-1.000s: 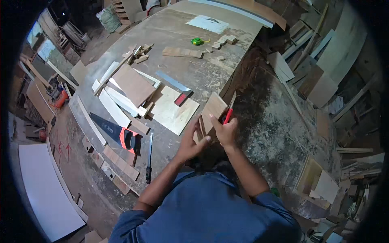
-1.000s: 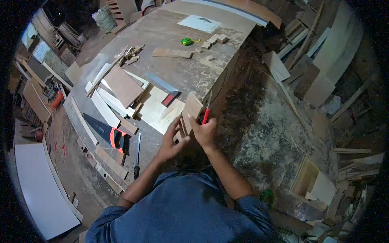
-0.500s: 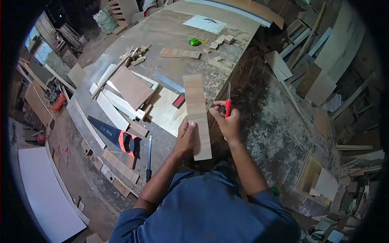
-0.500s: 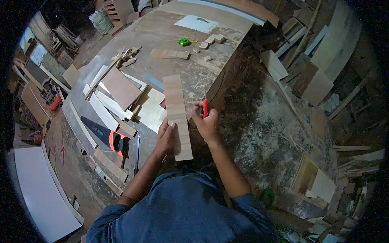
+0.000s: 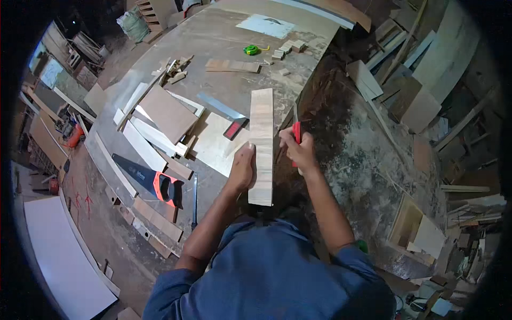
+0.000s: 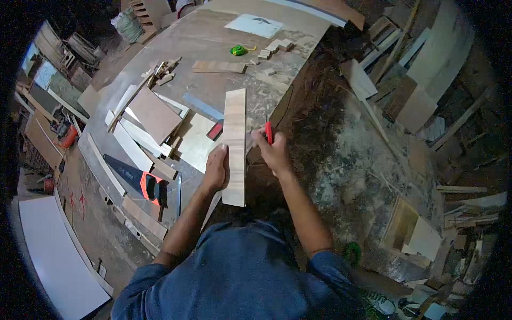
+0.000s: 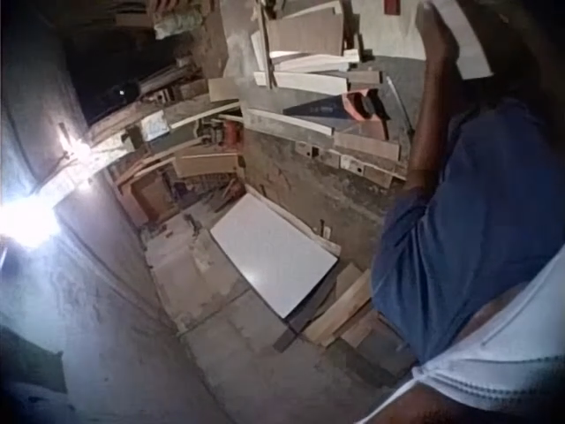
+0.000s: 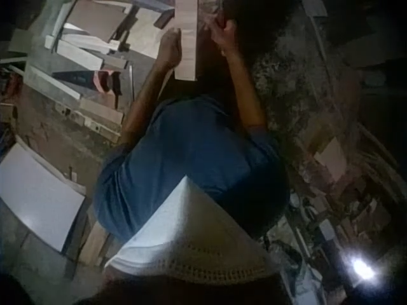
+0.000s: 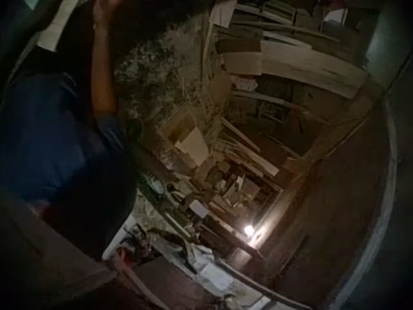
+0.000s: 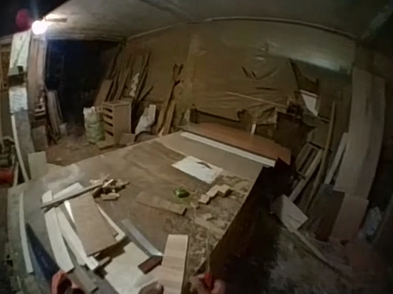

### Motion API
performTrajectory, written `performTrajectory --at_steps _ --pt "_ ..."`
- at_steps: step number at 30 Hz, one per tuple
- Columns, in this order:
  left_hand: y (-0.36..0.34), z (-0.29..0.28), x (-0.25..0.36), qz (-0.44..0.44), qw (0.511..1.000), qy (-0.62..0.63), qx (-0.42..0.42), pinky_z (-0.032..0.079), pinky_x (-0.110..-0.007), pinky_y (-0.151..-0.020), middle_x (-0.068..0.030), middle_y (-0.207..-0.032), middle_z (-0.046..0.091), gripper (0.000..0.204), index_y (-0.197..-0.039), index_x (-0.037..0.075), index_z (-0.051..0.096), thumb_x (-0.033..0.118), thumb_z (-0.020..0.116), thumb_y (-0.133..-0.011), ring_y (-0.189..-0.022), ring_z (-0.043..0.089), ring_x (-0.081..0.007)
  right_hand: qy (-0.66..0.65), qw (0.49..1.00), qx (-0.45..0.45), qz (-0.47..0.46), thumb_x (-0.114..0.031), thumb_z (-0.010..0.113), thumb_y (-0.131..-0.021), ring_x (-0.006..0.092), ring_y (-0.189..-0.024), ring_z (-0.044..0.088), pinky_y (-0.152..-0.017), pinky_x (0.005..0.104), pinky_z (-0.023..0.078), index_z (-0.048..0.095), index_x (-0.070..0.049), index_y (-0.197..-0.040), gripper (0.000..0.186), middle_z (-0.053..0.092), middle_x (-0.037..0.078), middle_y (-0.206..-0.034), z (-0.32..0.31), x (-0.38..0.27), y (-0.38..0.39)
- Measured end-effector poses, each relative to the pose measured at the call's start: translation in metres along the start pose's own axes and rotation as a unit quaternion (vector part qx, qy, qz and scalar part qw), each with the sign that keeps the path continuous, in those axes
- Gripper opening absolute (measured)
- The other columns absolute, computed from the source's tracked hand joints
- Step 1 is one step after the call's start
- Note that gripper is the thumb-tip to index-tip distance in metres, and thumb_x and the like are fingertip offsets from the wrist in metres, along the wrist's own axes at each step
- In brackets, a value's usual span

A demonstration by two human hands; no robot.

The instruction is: Cutting or scoring a piece of wood using a utility knife and a square ruler.

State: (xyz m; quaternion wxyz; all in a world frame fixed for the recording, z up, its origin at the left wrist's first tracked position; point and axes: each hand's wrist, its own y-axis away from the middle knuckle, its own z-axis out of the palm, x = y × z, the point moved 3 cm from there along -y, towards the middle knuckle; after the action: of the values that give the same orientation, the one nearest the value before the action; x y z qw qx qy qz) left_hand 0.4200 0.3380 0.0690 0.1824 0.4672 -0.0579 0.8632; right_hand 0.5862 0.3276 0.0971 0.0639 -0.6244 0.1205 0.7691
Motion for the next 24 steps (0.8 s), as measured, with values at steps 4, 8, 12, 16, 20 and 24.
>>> performTrajectory --at_steps 4,8,12,16,20,24 --pt "-0.027 -0.02 -0.003 -0.02 0.986 -0.164 0.008 0.041 -0.034 -0.101 -0.018 -0.121 0.06 0.041 -0.121 -0.008 0.052 0.021 0.032 -0.102 -0.113 0.057 -0.0207 0.17 0.979 -0.054 -0.099 -0.029 0.066 -0.092 0.0081 -0.059 0.05 -0.054 0.027 0.041 0.056 -0.006 -0.079 0.028 0.058 0.003 -0.068 -0.023 0.001 0.005" --pt "-0.043 -0.019 0.004 0.05 0.996 0.012 0.075 0.044 -0.035 -0.093 -0.0137 -0.108 0.065 0.04 -0.113 -0.008 0.058 0.018 0.031 -0.099 -0.099 0.06 -0.0204 0.367 0.907 -0.149 -0.144 -0.041 0.062 -0.091 0.0331 -0.062 0.057 -0.058 0.0401 0.044 0.055 -0.002 -0.082 0.04 0.055 0.017 -0.069 -0.017 -0.019 0.032" --pt "-0.053 -0.036 0.006 0.008 0.993 -0.108 0.045 0.044 -0.035 -0.091 -0.0141 -0.105 0.065 0.043 -0.109 -0.008 0.06 0.021 0.03 -0.101 -0.095 0.06 -0.0194 0.502 0.823 -0.175 -0.198 -0.055 0.065 -0.084 0.0388 -0.071 0.062 -0.062 0.0461 0.047 0.056 -0.004 -0.079 0.051 0.059 0.016 -0.071 -0.017 -0.031 0.043" --pt "-0.047 -0.025 0.017 0.066 0.968 -0.232 0.07 0.044 -0.034 -0.086 -0.0135 -0.098 0.065 0.05 -0.106 -0.009 0.06 0.028 0.027 -0.105 -0.089 0.058 -0.0181 0.542 0.778 -0.203 -0.245 -0.058 0.065 -0.081 0.0378 -0.068 0.061 -0.061 0.0459 0.048 0.053 -0.006 -0.073 0.054 0.058 0.014 -0.068 -0.016 -0.039 0.05" --pt "-0.046 -0.024 0.016 0.049 0.966 -0.246 0.07 0.044 -0.034 -0.085 -0.0121 -0.097 0.065 0.048 -0.107 -0.009 0.061 0.028 0.03 -0.105 -0.089 0.057 -0.017 0.555 0.737 -0.21 -0.323 -0.06 0.064 -0.08 0.037 -0.065 0.06 -0.058 0.0454 0.047 0.05 -0.007 -0.07 0.055 0.056 0.013 -0.065 -0.009 -0.037 0.052" --pt "-0.043 -0.022 0.016 0.016 0.971 -0.228 0.065 0.042 -0.035 -0.079 -0.0088 -0.086 0.063 0.047 -0.097 -0.007 0.062 0.029 0.034 -0.104 -0.084 0.053 -0.0158 0.553 0.755 -0.177 -0.306 -0.062 0.063 -0.081 0.0367 -0.062 0.059 -0.055 0.0453 0.046 0.05 -0.008 -0.069 0.057 0.054 0.013 -0.063 -0.012 -0.027 0.035"
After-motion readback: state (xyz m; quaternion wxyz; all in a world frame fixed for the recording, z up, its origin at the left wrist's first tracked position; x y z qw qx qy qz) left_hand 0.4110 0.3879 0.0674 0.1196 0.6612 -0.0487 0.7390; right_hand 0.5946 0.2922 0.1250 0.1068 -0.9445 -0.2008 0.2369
